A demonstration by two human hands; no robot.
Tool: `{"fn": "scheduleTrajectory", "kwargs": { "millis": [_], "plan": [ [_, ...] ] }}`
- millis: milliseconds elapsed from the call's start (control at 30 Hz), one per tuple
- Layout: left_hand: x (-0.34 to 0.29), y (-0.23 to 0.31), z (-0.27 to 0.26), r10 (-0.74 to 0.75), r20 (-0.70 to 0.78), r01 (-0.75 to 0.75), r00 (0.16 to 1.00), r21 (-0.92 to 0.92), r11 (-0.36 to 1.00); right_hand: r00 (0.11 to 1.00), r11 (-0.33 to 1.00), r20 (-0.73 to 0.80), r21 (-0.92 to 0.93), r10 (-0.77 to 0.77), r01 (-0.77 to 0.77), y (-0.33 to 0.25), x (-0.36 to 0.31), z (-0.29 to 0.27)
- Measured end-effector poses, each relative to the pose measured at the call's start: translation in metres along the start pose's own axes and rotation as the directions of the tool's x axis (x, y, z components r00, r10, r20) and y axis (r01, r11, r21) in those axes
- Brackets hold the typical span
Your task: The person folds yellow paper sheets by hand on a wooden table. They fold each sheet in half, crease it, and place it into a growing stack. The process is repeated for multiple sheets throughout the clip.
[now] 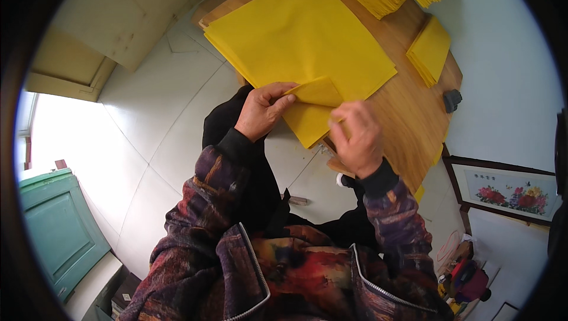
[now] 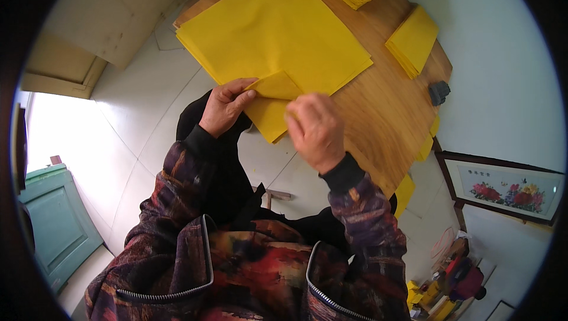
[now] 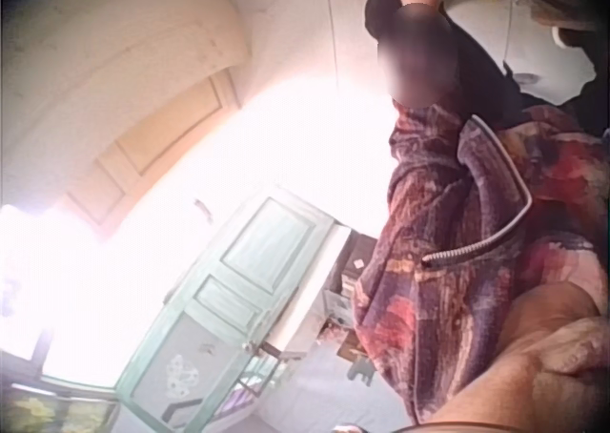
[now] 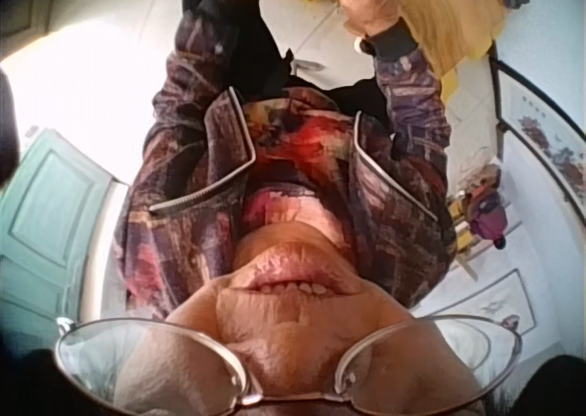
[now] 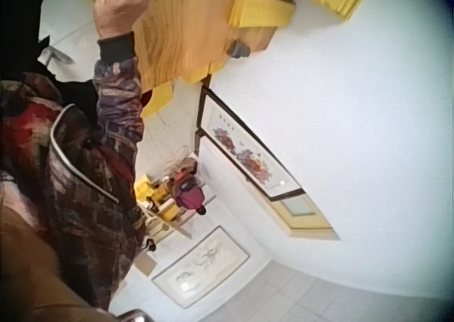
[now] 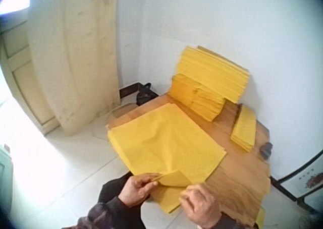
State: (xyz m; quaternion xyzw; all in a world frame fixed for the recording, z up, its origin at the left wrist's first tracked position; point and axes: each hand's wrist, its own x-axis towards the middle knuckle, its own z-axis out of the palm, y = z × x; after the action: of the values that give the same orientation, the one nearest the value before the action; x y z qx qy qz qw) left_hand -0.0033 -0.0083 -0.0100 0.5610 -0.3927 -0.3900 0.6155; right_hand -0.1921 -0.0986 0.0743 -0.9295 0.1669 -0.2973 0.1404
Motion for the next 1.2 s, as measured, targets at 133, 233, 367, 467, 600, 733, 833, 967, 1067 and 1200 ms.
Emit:
{"fn": "scheduleTrajectory", "kwargs": {
  "millis": [133,233,367,467,600,733,833,967,1067,1200],
  "plan": [
    [-0.001,-0.003,0.0,-0.008,0.003,0.008,1.0,-0.067,0.998,0.951,0.968,0.283,-0.172,-0.127,0.18,-0.005,-0.022,0.009],
    [-0.001,-0.003,0.0,-0.004,-0.008,0.003,1.0,-0.076,0.997,0.95,0.953,0.23,-0.167,-0.211,0.252,0.002,-0.024,0.015],
    [0.0,-0.003,-0.001,-0.006,-0.011,0.006,1.0,-0.074,0.997,0.956,0.985,0.262,-0.072,-0.132,0.156,0.004,-0.02,0.013],
    [-0.002,-0.002,-0.003,-0.004,0.023,0.005,1.0,-0.042,0.999,0.97,0.996,0.245,0.084,-0.012,-0.008,0.003,-0.013,0.012],
    [-0.003,0.0,-0.005,0.005,0.043,-0.005,0.999,-0.014,1.0,0.93,0.929,0.334,0.273,0.153,-0.25,0.005,-0.001,0.009],
    [-0.001,-0.001,-0.004,-0.013,0.036,0.015,0.999,-0.072,0.997,0.831,0.77,0.486,0.408,0.271,-0.491,0.008,0.01,0.002],
    [-0.001,-0.003,-0.003,-0.009,0.004,0.009,1.0,-0.093,0.996,0.797,0.736,0.538,0.415,0.276,-0.535,0.013,0.02,-0.001],
    [-0.001,-0.002,-0.004,-0.001,0.009,0.002,1.0,-0.08,0.997,0.857,0.803,0.44,0.391,0.267,-0.451,0.013,0.03,-0.004],
    [-0.001,0.002,-0.006,0.03,0.007,-0.029,1.0,-0.033,0.999,0.916,0.88,0.301,0.313,0.266,-0.358,0.009,0.036,-0.002],
    [-0.003,0.004,-0.003,0.029,0.025,-0.028,0.999,-0.03,0.999,0.965,0.949,0.115,0.186,0.235,-0.254,0.008,0.043,0.005]
  ]
}}
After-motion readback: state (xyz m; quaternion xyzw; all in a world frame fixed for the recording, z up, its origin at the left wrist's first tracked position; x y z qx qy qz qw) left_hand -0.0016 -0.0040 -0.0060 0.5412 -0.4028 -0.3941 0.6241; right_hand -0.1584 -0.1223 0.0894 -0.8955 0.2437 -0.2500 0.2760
